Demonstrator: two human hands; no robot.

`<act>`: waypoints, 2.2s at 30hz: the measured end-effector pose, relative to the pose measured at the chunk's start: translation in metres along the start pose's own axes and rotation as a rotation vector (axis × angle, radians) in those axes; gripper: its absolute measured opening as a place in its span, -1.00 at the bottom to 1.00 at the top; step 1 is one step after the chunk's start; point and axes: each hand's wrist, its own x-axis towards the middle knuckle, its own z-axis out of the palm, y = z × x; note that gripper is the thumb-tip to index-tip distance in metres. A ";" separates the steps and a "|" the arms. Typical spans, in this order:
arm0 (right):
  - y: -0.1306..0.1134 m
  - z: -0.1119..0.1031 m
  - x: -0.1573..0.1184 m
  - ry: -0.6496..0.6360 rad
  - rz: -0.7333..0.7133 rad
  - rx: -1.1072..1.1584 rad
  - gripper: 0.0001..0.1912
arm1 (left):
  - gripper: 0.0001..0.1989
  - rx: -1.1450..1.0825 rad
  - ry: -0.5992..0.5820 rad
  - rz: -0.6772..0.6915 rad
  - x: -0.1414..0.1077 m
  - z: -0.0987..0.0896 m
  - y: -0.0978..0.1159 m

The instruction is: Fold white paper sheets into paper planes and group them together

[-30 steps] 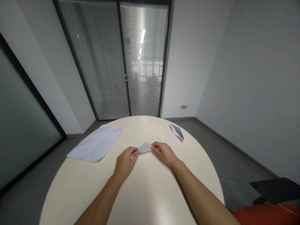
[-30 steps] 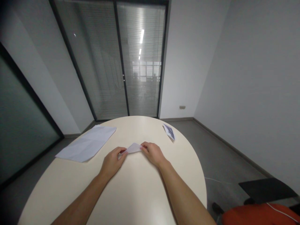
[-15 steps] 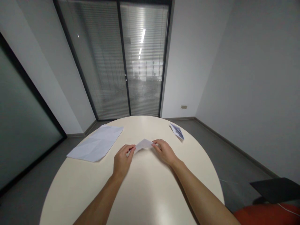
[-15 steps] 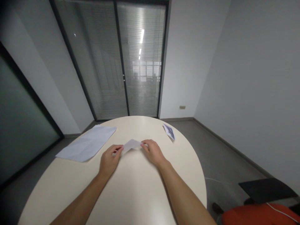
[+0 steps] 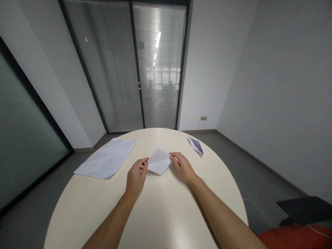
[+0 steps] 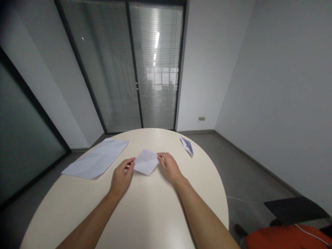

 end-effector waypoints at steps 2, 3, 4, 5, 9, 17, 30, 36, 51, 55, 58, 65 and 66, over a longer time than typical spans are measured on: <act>-0.003 -0.001 0.000 -0.034 0.004 0.010 -0.68 | -0.74 0.004 -0.019 -0.036 0.000 0.001 -0.004; -0.004 -0.001 -0.001 -0.053 0.009 0.007 -0.67 | -0.74 0.008 -0.032 -0.050 0.000 0.002 -0.006; -0.005 -0.002 -0.001 -0.073 0.014 0.000 -0.67 | -0.73 0.014 -0.046 -0.062 0.000 0.003 -0.009; -0.006 -0.002 -0.001 -0.091 0.020 -0.009 -0.66 | -0.73 0.022 -0.060 -0.074 0.000 0.004 -0.011; -0.007 -0.002 -0.003 -0.143 0.054 -0.047 -0.64 | -0.72 0.079 -0.121 -0.145 0.000 0.005 -0.015; -0.007 -0.001 -0.004 -0.227 0.135 -0.182 -0.66 | -0.76 0.151 -0.218 -0.210 -0.001 0.004 -0.013; -0.002 0.001 -0.005 -0.212 0.086 -0.206 -0.71 | -0.60 0.151 -0.265 0.063 -0.004 0.008 -0.023; 0.004 0.003 -0.006 -0.212 0.013 -0.190 -0.71 | -0.52 0.152 -0.343 0.121 -0.005 0.010 -0.022; 0.004 0.006 -0.009 -0.322 -0.223 -0.134 -0.65 | -0.62 0.074 -0.490 0.194 -0.007 0.006 -0.007; 0.010 0.009 -0.011 -0.342 -0.203 -0.113 -0.61 | -0.66 0.099 -0.504 0.243 -0.011 0.008 -0.004; 0.011 0.010 -0.011 -0.350 -0.178 -0.123 -0.62 | -0.66 0.134 -0.537 0.266 -0.013 0.007 0.000; 0.007 0.007 -0.010 -0.371 -0.199 -0.148 -0.60 | -0.61 0.269 -0.609 0.255 -0.013 0.001 0.014; 0.006 0.007 -0.010 -0.371 -0.200 -0.147 -0.61 | -0.56 0.269 -0.626 0.265 -0.013 -0.001 0.014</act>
